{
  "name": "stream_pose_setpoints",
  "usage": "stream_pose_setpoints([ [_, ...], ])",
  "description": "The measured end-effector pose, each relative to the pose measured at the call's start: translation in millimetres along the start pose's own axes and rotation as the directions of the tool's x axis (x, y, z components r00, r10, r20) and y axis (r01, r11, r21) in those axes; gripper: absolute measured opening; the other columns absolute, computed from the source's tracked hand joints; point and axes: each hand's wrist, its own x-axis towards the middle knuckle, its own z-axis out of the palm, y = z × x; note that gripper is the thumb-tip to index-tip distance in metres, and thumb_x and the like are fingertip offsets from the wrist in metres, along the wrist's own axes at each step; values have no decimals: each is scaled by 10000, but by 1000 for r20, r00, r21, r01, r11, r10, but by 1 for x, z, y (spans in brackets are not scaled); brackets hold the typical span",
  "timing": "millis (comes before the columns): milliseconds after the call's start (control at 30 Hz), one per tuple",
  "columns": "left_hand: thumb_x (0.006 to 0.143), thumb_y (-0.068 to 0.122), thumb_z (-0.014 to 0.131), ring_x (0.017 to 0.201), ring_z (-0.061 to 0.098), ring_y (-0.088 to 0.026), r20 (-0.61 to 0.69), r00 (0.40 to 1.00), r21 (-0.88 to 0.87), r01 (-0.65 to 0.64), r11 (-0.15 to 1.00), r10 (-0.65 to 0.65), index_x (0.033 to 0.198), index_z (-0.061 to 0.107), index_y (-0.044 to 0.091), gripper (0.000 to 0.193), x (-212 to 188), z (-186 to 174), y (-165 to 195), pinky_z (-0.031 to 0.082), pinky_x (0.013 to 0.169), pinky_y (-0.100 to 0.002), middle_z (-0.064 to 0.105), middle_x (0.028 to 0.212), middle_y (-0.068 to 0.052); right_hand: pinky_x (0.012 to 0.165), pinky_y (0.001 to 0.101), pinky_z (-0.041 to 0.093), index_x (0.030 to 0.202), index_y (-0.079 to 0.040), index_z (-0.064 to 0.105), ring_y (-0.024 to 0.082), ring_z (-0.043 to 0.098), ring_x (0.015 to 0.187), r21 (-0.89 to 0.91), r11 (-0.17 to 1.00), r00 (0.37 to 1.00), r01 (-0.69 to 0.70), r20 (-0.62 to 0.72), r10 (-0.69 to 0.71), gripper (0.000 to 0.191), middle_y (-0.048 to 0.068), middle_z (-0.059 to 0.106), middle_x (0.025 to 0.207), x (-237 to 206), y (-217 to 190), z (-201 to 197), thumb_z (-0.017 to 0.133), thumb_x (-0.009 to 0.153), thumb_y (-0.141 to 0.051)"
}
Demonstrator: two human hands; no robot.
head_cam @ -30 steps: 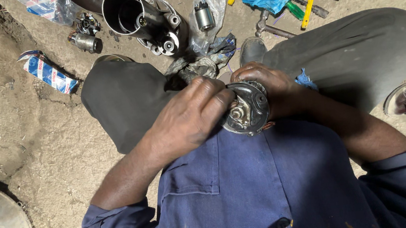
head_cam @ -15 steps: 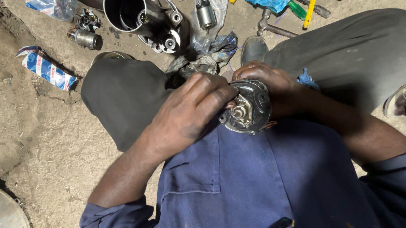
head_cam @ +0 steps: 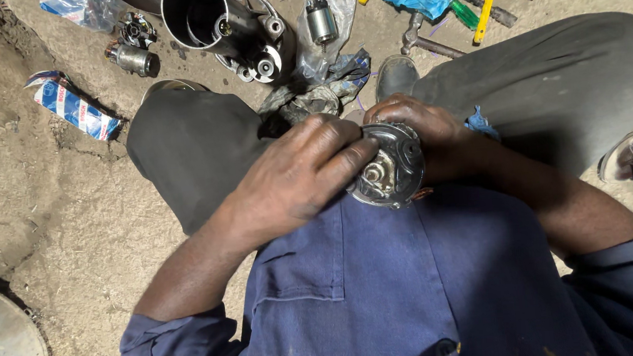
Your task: The person disassembles a small electric motor, removes the rotor, cleans internal components with a screwdriver and rag, and wipes the exterior. The person handles the motor housing, rotor, and cleaning tools throughout the process.
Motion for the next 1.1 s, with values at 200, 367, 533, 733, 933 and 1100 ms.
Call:
stream_pose_setpoints([
  [200,946,145,645,1056,626,-277,62,998,2,7,1000,-7,1253,652,59,319,-1,-7,0,555,831,-386,603,1149,-97,988,444,554,1281,-30,509,362,655,1176,-30,998,999,53,1,-53,825,156,646,1242,-4,7,2,957,604,-173],
  [367,947,109,648,1065,630,-300,-42,999,64,-5,998,8,1252,630,-32,337,-2,3,9,564,883,-400,603,1177,-152,1017,447,546,1315,-43,503,363,652,1198,18,999,999,48,25,-48,824,157,649,1270,-7,14,2,961,642,-167],
  [533,917,112,639,1102,626,-321,-118,992,88,48,995,-37,1284,613,-70,410,-8,13,15,556,938,-429,602,1208,-191,1015,463,535,1303,-37,492,384,642,1188,6,997,997,82,14,-82,836,176,641,1258,-5,19,5,947,614,-172],
  [733,921,100,651,1150,620,-317,-190,980,79,69,994,-53,1306,616,-41,411,-12,23,10,559,966,-427,603,1226,-168,1009,455,554,1320,-15,488,389,658,1191,28,998,998,55,28,-56,807,192,645,1279,-6,16,6,930,658,-147],
  [933,940,79,661,1137,629,-272,-147,981,-50,123,991,-129,1327,630,-5,397,-15,23,5,564,965,-396,614,1213,-130,964,445,566,1279,-13,539,372,671,1167,-52,999,1000,-5,9,5,725,186,662,1242,-7,14,7,925,679,-141],
  [1100,933,95,673,1132,621,-285,-127,974,-30,186,982,-188,1303,617,16,383,-14,20,5,554,933,-393,603,1206,-126,940,435,573,1260,-11,554,365,677,1152,-67,998,1000,-4,13,5,698,172,669,1218,-6,12,7,925,685,-148],
])
